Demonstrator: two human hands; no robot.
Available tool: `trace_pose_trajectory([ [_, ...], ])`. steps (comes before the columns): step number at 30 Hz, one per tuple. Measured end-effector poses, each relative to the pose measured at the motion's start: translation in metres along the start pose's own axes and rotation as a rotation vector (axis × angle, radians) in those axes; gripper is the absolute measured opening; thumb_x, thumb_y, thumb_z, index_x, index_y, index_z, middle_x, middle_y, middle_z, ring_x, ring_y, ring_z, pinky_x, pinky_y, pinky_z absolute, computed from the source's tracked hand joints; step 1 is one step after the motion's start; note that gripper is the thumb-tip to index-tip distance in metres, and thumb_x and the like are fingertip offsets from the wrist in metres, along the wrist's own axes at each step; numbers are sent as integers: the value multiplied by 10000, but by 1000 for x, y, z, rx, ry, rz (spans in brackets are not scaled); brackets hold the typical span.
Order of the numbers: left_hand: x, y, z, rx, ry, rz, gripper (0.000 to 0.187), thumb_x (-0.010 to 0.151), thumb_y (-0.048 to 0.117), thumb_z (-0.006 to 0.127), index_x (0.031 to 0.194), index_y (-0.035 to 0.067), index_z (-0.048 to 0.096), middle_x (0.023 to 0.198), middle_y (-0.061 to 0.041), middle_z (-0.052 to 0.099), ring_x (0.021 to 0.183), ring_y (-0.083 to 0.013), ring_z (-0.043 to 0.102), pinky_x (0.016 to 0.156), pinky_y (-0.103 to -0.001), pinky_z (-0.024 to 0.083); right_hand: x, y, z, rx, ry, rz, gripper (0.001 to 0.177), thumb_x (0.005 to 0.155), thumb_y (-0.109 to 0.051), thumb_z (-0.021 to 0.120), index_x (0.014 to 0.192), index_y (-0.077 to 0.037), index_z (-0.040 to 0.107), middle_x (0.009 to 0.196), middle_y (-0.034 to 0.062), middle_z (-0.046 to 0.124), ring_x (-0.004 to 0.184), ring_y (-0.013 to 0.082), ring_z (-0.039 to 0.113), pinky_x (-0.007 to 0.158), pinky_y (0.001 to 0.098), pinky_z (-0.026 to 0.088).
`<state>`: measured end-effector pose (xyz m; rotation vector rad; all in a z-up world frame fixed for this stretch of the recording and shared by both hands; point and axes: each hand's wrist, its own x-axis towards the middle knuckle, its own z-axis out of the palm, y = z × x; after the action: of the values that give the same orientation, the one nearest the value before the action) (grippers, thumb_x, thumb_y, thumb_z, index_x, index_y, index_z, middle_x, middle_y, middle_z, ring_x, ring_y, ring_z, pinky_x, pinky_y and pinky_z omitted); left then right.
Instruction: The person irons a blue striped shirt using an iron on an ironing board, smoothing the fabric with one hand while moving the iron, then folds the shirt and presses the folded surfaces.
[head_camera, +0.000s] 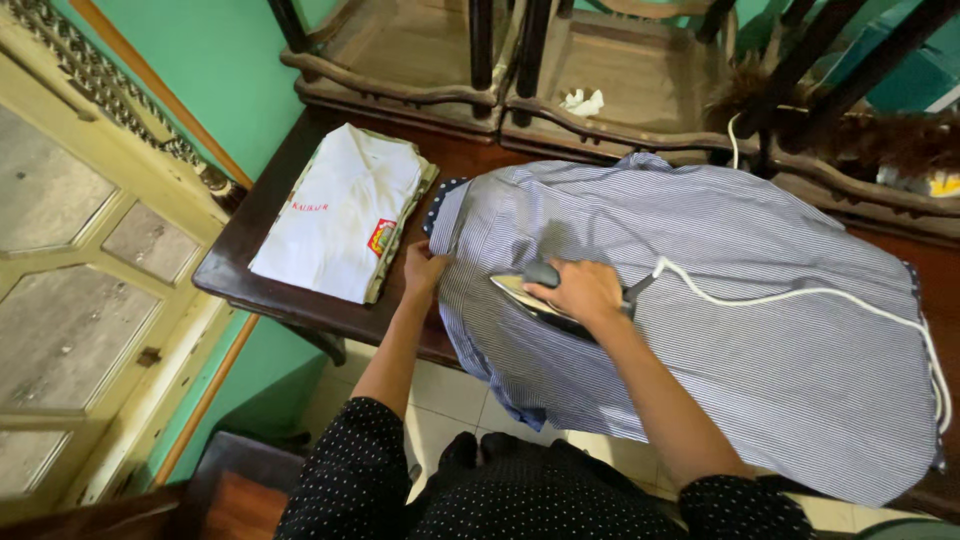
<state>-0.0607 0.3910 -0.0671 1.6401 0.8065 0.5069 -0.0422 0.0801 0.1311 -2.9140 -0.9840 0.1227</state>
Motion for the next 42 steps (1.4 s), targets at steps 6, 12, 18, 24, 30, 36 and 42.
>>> trace_pose_trajectory([
  [6, 4, 42, 0, 442, 174, 390, 692, 652, 268, 882, 1224, 4, 596, 1159, -210, 623, 1126, -420, 567, 946, -532, 446, -4, 8, 1, 34, 45, -81, 708, 784, -824, 562, 1039, -190, 747, 768, 131, 756, 723, 335, 741, 682, 466, 581],
  [12, 73, 64, 38, 416, 84, 612, 587, 854, 440, 772, 1282, 71, 616, 1235, -152, 688, 1181, -383, 619, 990, -524, 459, -7, 38, -35, 78, 70, 175, 669, 762, -813, 598, 1072, -248, 779, 819, 115, 776, 796, 330, 747, 746, 461, 595],
  [18, 112, 74, 56, 561, -200, 262, 575, 810, 635, 718, 1175, 193, 756, 1124, -113, 761, 1069, -341, 712, 928, -470, 539, 10, 40, -53, 157, -33, 203, 630, 702, -775, 666, 1039, -259, 796, 857, 54, 799, 814, 288, 769, 776, 436, 599],
  [24, 120, 73, 51, 581, -178, 174, 479, 836, 610, 710, 1146, 249, 766, 1128, -89, 754, 1080, -336, 700, 913, -476, 545, 46, 18, -42, 177, 64, 353, 656, 749, -777, 659, 1118, -248, 780, 972, 109, 780, 923, 325, 740, 805, 466, 574],
  [30, 127, 75, 46, 493, -256, 313, 309, 905, 443, 705, 1136, 241, 747, 1112, -87, 765, 1070, -334, 710, 908, -477, 556, 70, 37, -45, 274, 20, 394, 734, 636, -780, 721, 1125, -239, 807, 1021, 100, 795, 966, 302, 747, 872, 451, 571],
  [36, 61, 109, 39, 734, 115, 796, 428, 860, 273, 733, 1259, 148, 643, 1266, -129, 619, 1256, -372, 528, 1035, -538, 415, 77, 73, -23, 321, -2, 305, 888, 608, -797, 752, 1197, -133, 765, 1057, 143, 781, 981, 312, 745, 905, 426, 565],
  [42, -29, 95, -4, 747, -280, 1006, 568, 830, 344, 757, 1340, 151, 600, 1353, -92, 609, 1368, -287, 458, 1147, -656, 166, 78, 92, -28, 363, 10, 413, 895, 614, -799, 708, 1221, -143, 770, 1102, 138, 778, 1011, 325, 749, 938, 422, 560],
])
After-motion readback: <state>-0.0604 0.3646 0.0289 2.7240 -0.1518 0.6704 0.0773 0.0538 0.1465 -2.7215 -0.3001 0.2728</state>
